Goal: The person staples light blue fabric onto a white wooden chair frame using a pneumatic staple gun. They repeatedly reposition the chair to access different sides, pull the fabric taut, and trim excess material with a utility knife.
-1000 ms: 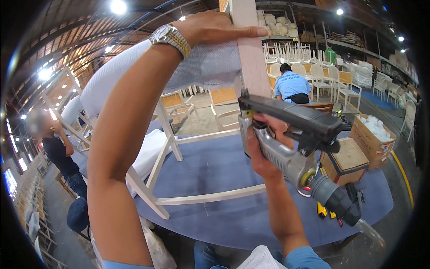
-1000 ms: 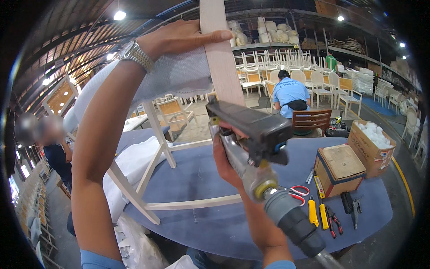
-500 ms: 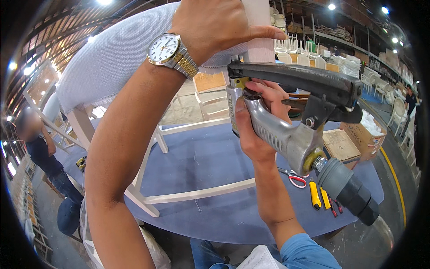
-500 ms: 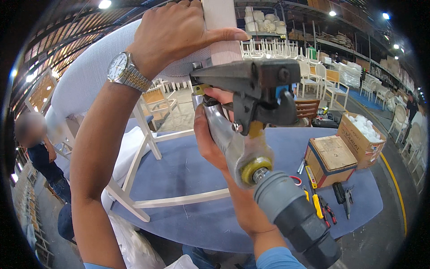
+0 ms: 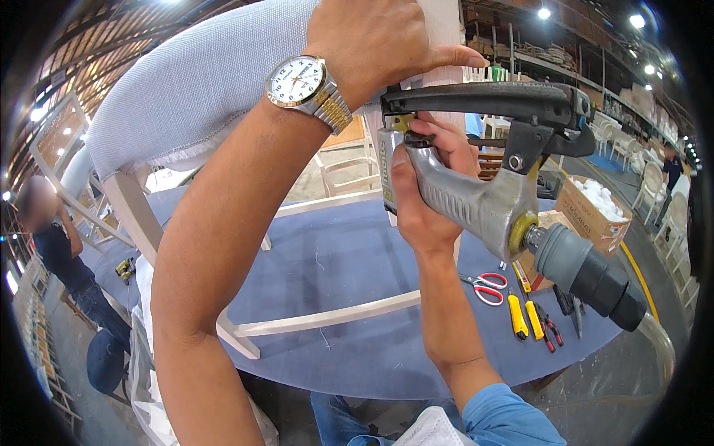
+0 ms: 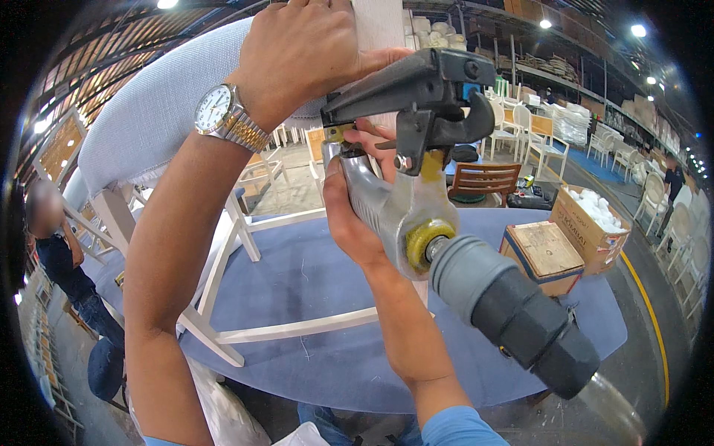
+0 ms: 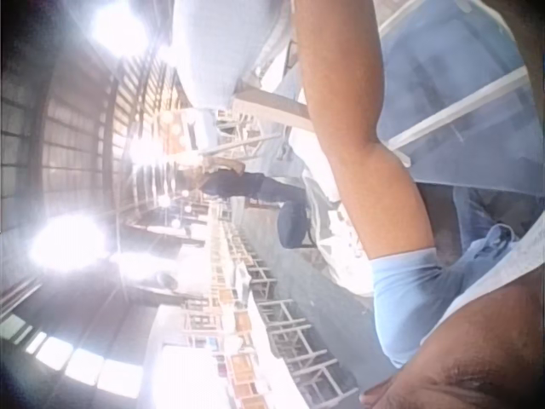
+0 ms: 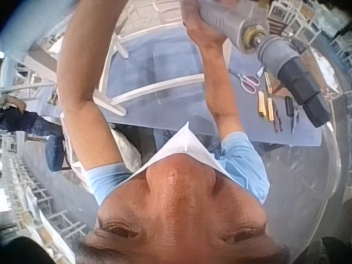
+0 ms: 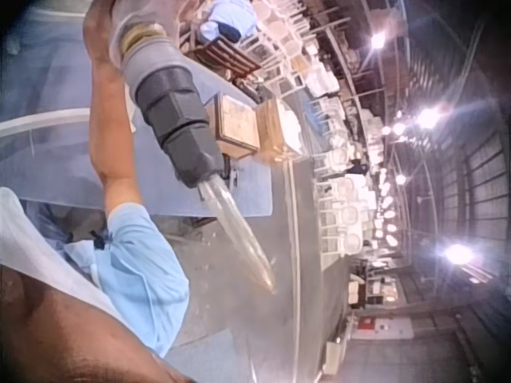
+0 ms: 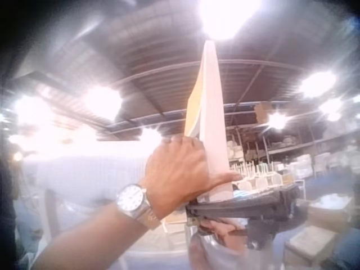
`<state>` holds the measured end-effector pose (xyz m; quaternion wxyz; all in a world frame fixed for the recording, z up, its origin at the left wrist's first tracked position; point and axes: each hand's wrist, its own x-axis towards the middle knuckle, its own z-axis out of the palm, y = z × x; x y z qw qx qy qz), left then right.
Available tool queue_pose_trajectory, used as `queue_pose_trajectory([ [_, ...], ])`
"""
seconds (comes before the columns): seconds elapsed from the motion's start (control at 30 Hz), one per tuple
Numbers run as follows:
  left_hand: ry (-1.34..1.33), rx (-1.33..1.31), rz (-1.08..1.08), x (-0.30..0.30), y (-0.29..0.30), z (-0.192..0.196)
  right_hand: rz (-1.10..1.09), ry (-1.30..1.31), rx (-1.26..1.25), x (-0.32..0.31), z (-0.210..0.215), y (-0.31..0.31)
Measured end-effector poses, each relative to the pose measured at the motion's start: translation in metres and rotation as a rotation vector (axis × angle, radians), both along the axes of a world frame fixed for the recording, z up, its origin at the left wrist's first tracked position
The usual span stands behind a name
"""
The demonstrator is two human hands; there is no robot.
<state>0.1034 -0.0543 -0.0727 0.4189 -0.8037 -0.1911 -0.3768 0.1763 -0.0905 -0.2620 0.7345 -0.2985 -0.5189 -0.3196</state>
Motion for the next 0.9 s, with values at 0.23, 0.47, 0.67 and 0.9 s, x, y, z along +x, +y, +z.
queue_pose_trajectory([
  [0.23, 0.038, 0.018, -0.03, -0.009, -0.003, 0.001, 0.066, 0.006, -0.006, 0.001, -0.003, 0.001],
  [0.47, -0.036, 0.191, -0.017, -0.002, 0.005, -0.004, 0.213, 0.003, 0.014, 0.007, -0.004, 0.007],
  [0.67, 0.078, 0.034, -0.065, -0.009, -0.007, 0.0, 0.131, 0.004, 0.007, 0.001, 0.002, 0.001],
  [0.9, 0.007, 0.168, -0.054, -0.006, 0.003, -0.006, -0.314, -0.072, -0.173, 0.013, -0.004, -0.013],
])
